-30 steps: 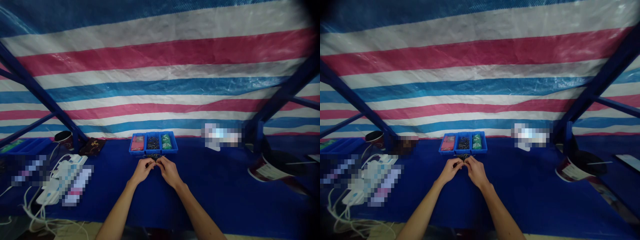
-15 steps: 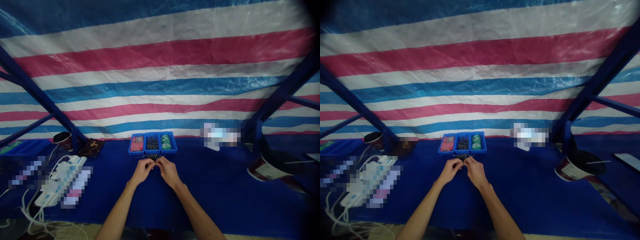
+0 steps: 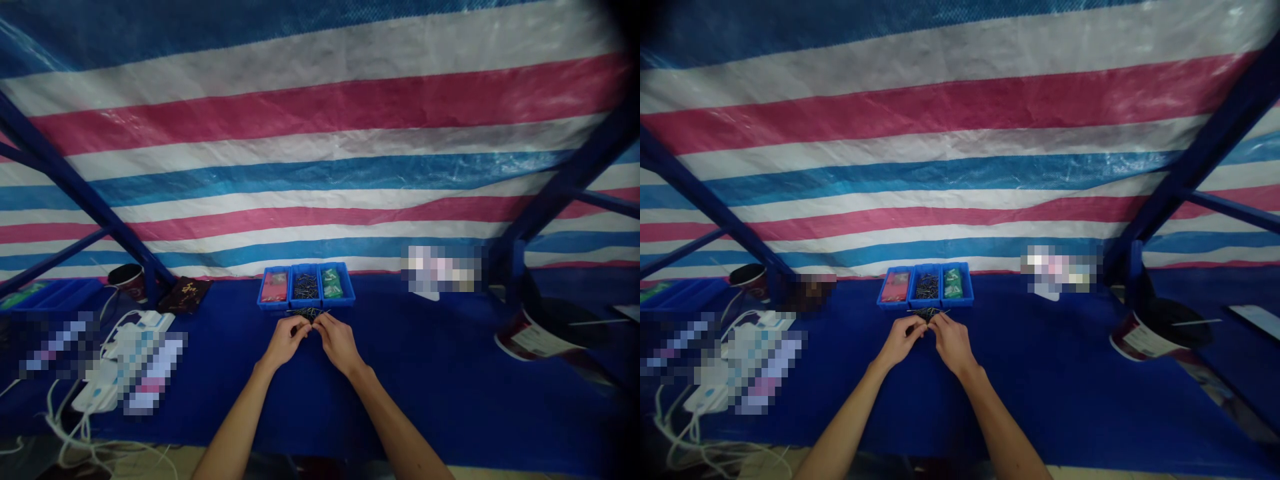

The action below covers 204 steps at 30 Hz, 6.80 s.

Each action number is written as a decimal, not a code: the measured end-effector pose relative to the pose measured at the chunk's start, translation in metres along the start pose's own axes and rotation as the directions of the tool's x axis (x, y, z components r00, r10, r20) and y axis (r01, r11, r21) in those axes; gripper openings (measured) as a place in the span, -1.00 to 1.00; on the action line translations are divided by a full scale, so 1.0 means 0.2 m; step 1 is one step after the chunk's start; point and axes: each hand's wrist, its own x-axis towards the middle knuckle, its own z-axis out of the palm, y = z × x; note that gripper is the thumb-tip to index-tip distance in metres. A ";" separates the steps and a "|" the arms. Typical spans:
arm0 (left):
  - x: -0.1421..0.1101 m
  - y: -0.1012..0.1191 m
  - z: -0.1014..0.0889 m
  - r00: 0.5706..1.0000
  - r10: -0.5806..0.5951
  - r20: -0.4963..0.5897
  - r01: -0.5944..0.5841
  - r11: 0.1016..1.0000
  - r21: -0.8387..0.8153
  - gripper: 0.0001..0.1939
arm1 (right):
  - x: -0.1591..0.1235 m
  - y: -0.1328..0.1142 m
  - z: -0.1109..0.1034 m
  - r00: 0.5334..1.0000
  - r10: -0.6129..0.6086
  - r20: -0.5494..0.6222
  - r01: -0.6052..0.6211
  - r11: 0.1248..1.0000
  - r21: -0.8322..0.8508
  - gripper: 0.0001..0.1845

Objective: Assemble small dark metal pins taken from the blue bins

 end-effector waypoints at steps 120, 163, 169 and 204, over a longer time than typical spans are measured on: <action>0.00 -0.03 0.00 0.998 -0.060 -0.014 0.058 0.991 -0.117 -0.72 | 0.01 -0.01 -0.01 0.992 -0.041 -0.119 0.062 0.982 0.176 -0.85; 0.00 0.00 -0.01 0.998 -0.061 -0.012 0.060 0.996 -0.063 -0.63 | 0.01 0.00 -0.01 0.989 -0.055 -0.138 0.081 0.980 0.184 -0.83; 0.00 0.01 -0.02 0.999 -0.048 -0.003 0.047 0.998 -0.051 -0.66 | 0.01 0.00 -0.01 0.992 -0.049 -0.120 0.070 0.982 0.177 -0.84; 0.00 -0.01 -0.01 0.999 -0.036 -0.007 0.035 0.998 -0.051 -0.68 | 0.01 -0.01 -0.03 0.994 -0.054 -0.093 0.072 0.975 0.209 -0.88</action>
